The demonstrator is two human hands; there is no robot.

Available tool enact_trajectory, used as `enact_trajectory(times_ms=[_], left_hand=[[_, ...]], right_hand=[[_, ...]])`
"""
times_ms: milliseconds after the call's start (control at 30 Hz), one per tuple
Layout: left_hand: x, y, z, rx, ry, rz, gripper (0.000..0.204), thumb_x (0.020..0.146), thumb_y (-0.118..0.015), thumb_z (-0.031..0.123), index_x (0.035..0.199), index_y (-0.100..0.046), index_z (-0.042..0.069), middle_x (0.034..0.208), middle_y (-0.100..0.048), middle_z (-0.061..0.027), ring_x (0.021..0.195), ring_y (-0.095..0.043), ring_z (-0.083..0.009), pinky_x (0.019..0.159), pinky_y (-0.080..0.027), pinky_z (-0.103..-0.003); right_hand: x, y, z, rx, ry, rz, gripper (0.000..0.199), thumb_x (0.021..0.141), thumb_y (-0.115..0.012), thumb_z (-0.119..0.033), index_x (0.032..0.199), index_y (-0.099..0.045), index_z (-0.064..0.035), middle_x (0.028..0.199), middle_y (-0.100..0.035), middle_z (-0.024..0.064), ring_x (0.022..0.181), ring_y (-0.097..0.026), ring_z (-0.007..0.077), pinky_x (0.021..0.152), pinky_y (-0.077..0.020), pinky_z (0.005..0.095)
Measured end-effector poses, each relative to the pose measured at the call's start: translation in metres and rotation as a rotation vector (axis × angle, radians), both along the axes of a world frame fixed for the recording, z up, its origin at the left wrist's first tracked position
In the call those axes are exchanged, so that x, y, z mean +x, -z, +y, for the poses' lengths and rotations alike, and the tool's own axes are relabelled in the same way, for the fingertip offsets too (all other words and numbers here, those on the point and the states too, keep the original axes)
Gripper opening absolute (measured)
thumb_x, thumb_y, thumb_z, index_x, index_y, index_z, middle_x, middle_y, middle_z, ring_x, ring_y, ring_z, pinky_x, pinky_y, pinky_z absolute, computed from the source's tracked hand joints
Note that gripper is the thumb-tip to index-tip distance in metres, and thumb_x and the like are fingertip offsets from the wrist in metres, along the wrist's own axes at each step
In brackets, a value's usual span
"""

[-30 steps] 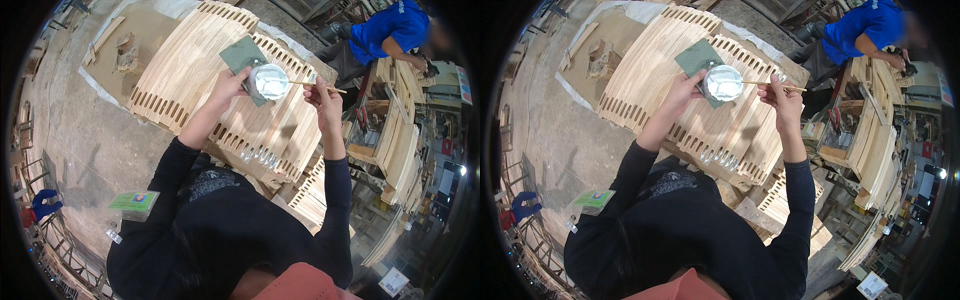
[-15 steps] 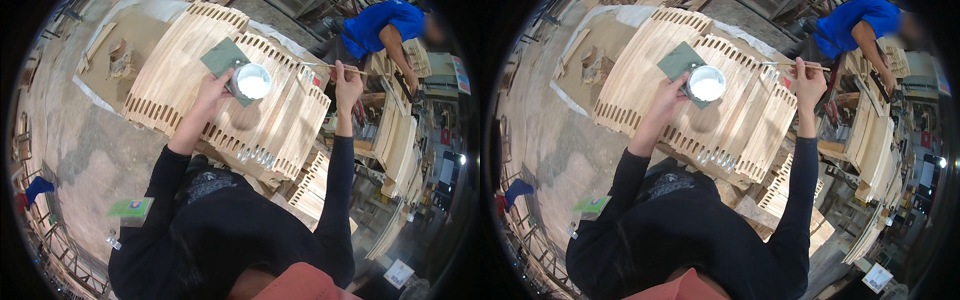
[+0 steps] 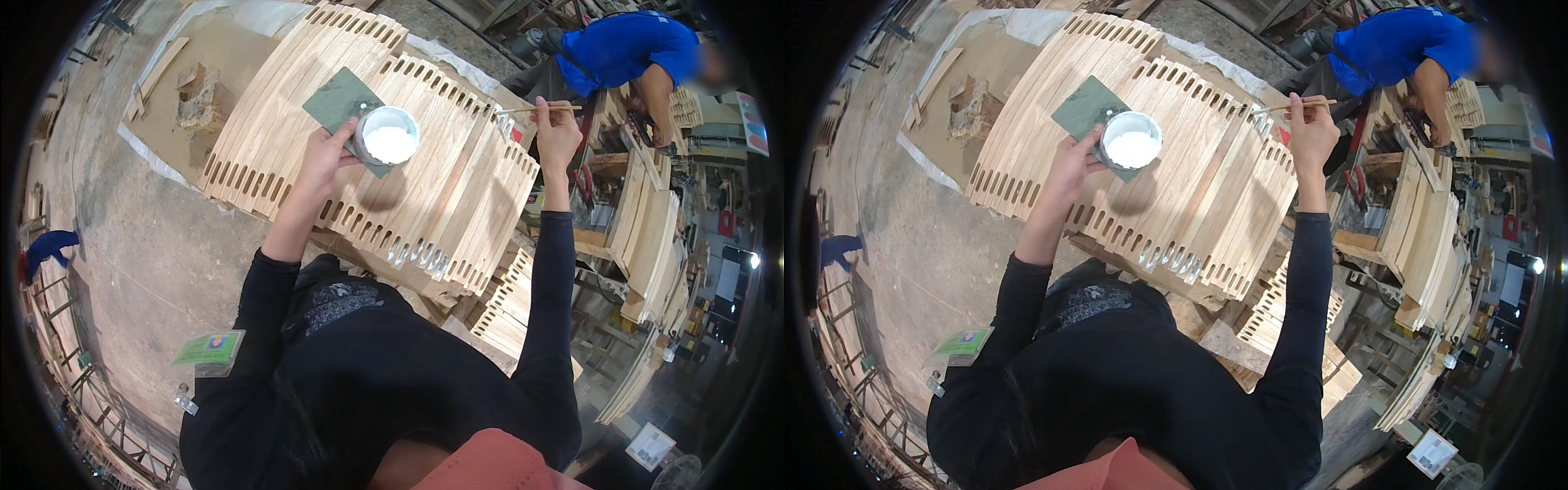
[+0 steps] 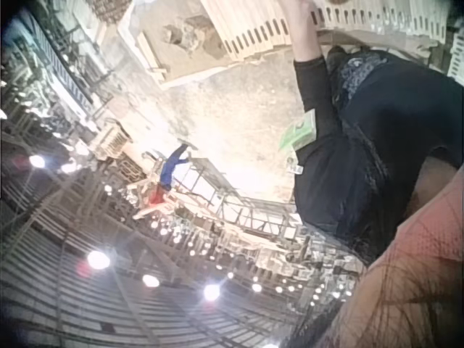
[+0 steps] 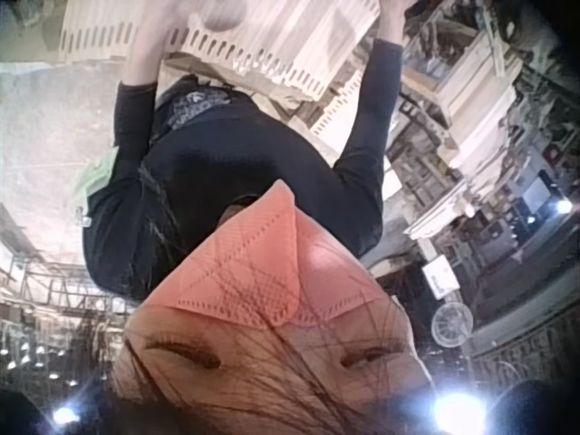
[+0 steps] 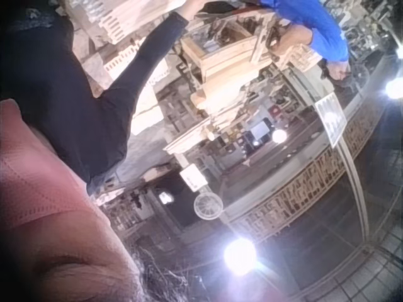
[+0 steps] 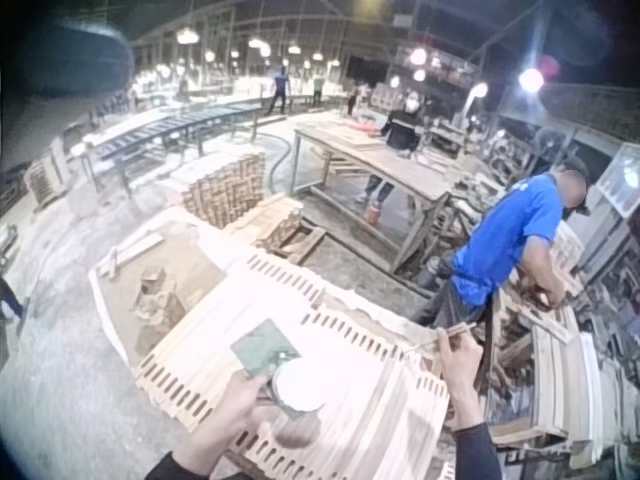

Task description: The person stacks light-colored wooden slats with notched ends into a rectangular crate frame on a workbench. They then use a small brush to apply a white substance from a container into the notches of the assembled wooden structure.

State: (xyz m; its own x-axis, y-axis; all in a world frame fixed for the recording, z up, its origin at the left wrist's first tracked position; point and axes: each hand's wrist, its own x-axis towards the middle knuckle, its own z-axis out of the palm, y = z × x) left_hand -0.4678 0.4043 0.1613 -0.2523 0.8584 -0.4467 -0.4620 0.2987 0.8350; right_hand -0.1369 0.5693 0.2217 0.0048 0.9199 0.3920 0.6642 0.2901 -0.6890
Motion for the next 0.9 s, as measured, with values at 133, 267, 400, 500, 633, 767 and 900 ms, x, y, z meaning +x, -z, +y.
enact_trajectory(times_ms=[133,267,400,500,633,767,900], left_hand=[[-0.001,-0.001,0.001,0.017,0.016,-0.006,0.036,0.098,-0.064,0.029,0.113,-0.063,-0.003,0.099,-0.072,-0.0126,0.083,-0.073,-0.0208,0.072,-0.062,-0.034],[-0.006,0.004,-0.002,0.006,0.019,0.007,0.036,0.098,-0.063,0.029,0.114,-0.063,-0.004,0.101,-0.072,-0.0130,0.085,-0.073,-0.0216,0.072,-0.062,-0.034],[-0.007,-0.001,-0.005,0.014,0.003,0.004,0.039,0.099,-0.063,0.030,0.116,-0.062,-0.005,0.103,-0.071,-0.0145,0.088,-0.073,-0.0228,0.074,-0.062,-0.035],[-0.010,-0.005,-0.007,0.016,0.015,0.011,0.041,0.099,-0.062,0.030,0.118,-0.061,-0.006,0.105,-0.070,-0.0153,0.089,-0.073,-0.0237,0.076,-0.062,-0.036],[-0.013,-0.006,-0.009,0.027,0.009,0.009,0.042,0.099,-0.062,0.031,0.119,-0.060,-0.006,0.106,-0.070,-0.0160,0.090,-0.073,-0.0244,0.077,-0.062,-0.036],[-0.014,-0.006,-0.008,0.031,0.021,0.014,0.041,0.100,-0.061,0.030,0.120,-0.060,-0.006,0.106,-0.070,-0.0167,0.091,-0.073,-0.0248,0.077,-0.062,-0.036],[-0.012,-0.006,-0.007,0.018,0.029,0.026,0.041,0.100,-0.061,0.030,0.119,-0.060,-0.005,0.106,-0.070,-0.0168,0.090,-0.073,-0.0242,0.077,-0.062,-0.036]], right_hand=[[-0.006,0.007,0.004,-0.016,-0.043,-0.041,0.024,0.094,-0.071,-0.025,0.090,-0.064,-0.0021,0.075,-0.073,0.0063,0.071,-0.073,0.0117,0.064,-0.0531,0.0242],[-0.010,0.006,0.010,-0.074,-0.062,-0.145,0.026,0.093,-0.071,-0.028,0.089,-0.064,-0.0026,0.071,-0.071,0.0073,0.068,-0.072,0.0130,0.064,-0.0530,0.0261],[-0.012,0.011,0.017,-0.019,-0.078,-0.242,0.028,0.093,-0.070,-0.031,0.090,-0.065,-0.0031,0.071,-0.070,0.0089,0.064,-0.071,0.0180,0.063,-0.0531,0.0289],[-0.013,0.010,0.021,-0.002,-0.101,-0.097,0.029,0.092,-0.070,-0.033,0.089,-0.066,-0.0046,0.071,-0.070,0.0095,0.064,-0.071,0.0211,0.064,-0.0532,0.0310],[-0.010,0.005,0.023,-0.048,-0.091,-0.263,0.029,0.091,-0.071,-0.034,0.089,-0.067,-0.0047,0.072,-0.071,0.0103,0.065,-0.071,0.0218,0.065,-0.0533,0.0314],[-0.012,0.002,0.025,-0.086,-0.085,-0.246,0.027,0.091,-0.070,-0.031,0.092,-0.069,-0.0042,0.073,-0.072,0.0104,0.067,-0.073,0.0205,0.065,-0.0531,0.0306],[-0.009,-0.007,0.021,-0.115,-0.140,-0.163,0.020,0.092,-0.070,-0.023,0.095,-0.069,-0.0029,0.077,-0.073,0.0115,0.073,-0.074,0.0187,0.067,-0.0539,0.0295]])
